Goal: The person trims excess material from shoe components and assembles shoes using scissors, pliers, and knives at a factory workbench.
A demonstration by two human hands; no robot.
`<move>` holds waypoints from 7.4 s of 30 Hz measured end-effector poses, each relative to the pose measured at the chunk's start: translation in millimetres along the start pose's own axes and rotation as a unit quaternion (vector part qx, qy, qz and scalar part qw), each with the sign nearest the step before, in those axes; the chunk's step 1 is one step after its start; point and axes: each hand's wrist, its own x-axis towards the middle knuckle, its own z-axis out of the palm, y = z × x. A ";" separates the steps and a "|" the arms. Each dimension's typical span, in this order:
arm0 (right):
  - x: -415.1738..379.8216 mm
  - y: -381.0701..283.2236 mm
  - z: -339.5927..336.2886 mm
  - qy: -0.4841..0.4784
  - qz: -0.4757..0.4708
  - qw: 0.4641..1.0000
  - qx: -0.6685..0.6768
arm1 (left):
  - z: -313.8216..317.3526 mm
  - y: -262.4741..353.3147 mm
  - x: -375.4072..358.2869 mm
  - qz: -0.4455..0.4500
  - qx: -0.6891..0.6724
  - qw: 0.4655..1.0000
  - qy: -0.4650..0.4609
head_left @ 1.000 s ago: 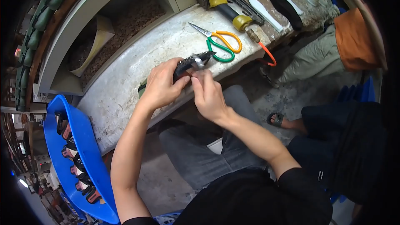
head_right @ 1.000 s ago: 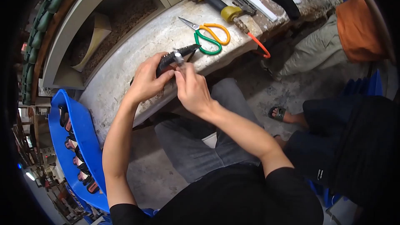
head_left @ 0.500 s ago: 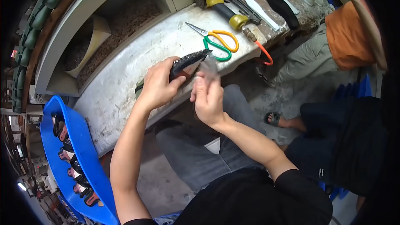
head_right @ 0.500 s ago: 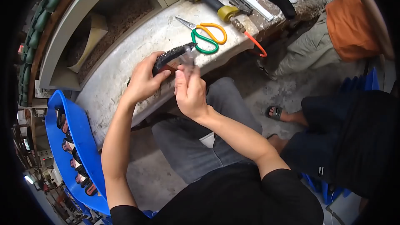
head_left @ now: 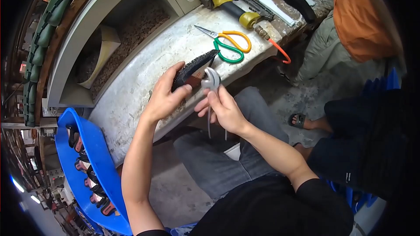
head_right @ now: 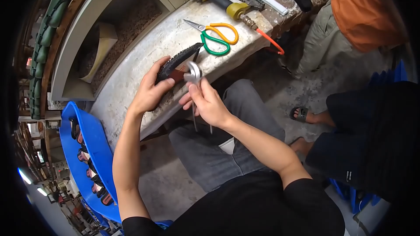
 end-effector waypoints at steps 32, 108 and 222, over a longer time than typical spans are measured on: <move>-11.8 -14.1 0.4 -0.038 0.131 0.987 -0.079 | 27.7 8.7 10.1 0.057 0.242 0.964 0.097; 18.2 -84.0 42.7 -0.196 0.024 0.979 -0.056 | 38.0 26.5 -186.7 -0.039 -0.371 0.913 0.163; -50.3 -197.2 11.5 -0.576 -0.195 0.573 -0.549 | 81.1 8.9 -334.1 -0.123 -0.855 0.482 -0.147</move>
